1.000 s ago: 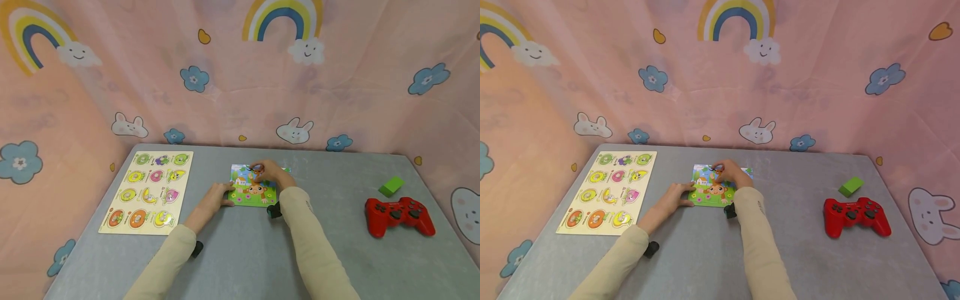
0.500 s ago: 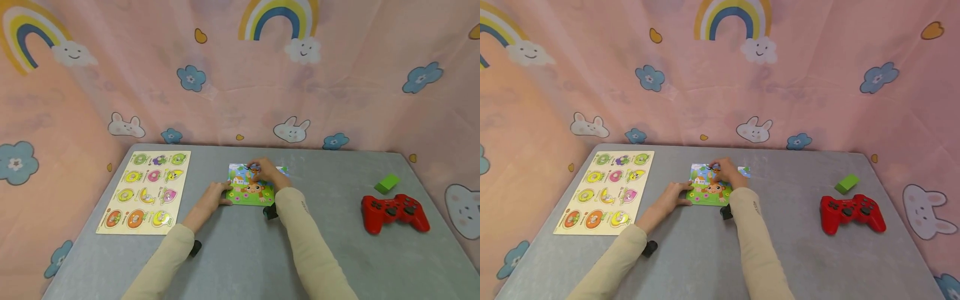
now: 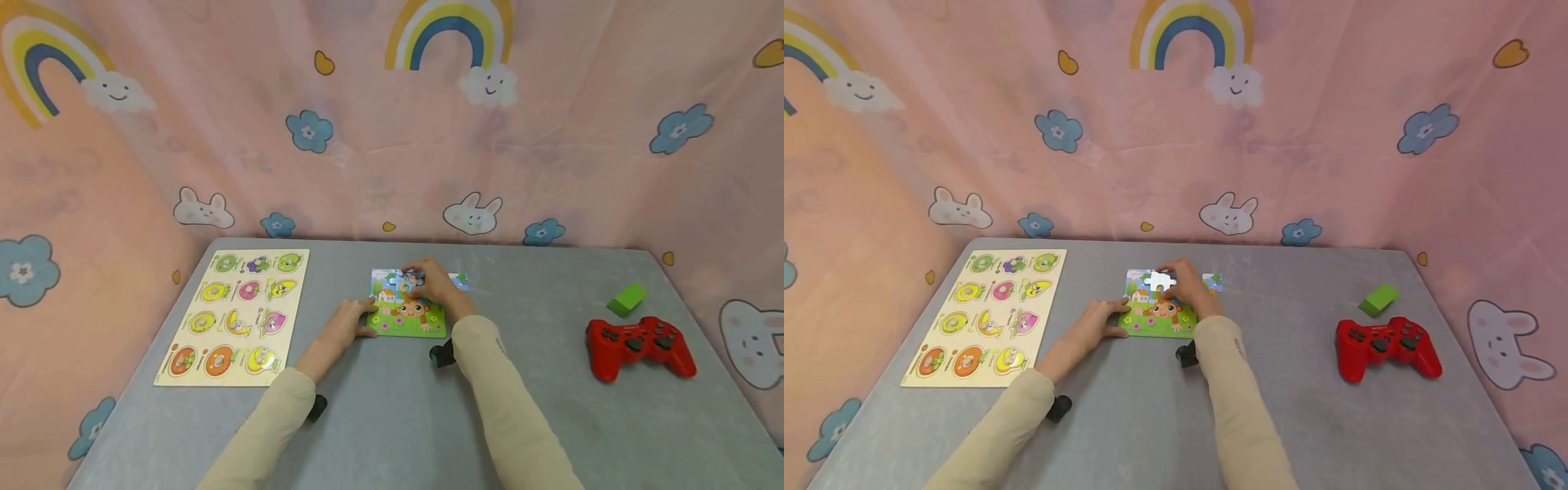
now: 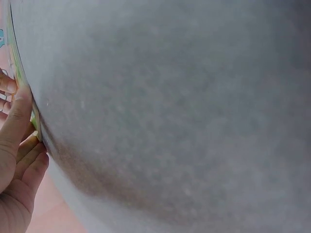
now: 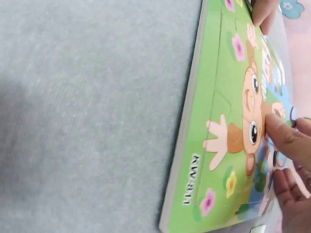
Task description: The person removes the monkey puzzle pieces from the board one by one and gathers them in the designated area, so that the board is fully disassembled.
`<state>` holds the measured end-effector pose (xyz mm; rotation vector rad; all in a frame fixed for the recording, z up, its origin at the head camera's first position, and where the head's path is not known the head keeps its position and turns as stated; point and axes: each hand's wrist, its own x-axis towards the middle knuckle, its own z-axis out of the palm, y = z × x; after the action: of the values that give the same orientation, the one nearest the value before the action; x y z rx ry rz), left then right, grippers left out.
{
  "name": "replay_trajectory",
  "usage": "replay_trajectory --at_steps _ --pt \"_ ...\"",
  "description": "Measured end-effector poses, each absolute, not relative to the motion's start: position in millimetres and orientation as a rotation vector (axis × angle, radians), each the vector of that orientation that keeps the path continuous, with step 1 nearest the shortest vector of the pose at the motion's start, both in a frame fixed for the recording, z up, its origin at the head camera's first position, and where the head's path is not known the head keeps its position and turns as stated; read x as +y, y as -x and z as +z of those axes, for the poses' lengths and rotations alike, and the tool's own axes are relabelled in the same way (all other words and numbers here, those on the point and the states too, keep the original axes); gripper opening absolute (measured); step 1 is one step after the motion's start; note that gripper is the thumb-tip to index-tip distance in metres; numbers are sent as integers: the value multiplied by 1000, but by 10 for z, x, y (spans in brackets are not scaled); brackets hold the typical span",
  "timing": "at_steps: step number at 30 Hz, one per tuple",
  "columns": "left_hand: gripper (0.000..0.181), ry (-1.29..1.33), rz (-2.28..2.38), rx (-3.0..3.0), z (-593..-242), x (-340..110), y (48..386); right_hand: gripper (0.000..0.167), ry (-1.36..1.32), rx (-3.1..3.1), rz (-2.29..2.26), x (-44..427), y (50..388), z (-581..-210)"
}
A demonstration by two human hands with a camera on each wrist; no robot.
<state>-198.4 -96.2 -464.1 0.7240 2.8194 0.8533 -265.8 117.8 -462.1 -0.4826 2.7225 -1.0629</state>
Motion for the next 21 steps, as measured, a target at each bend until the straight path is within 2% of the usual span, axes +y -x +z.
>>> replay_trajectory --at_steps 12,21 --pt "51 -728 849 2820 -4656 -961 1982 44 479 2722 -1214 1193 2621 -4690" --pt "52 -755 839 2847 -4657 -973 1971 43 214 2386 -1852 1313 2579 -4844"
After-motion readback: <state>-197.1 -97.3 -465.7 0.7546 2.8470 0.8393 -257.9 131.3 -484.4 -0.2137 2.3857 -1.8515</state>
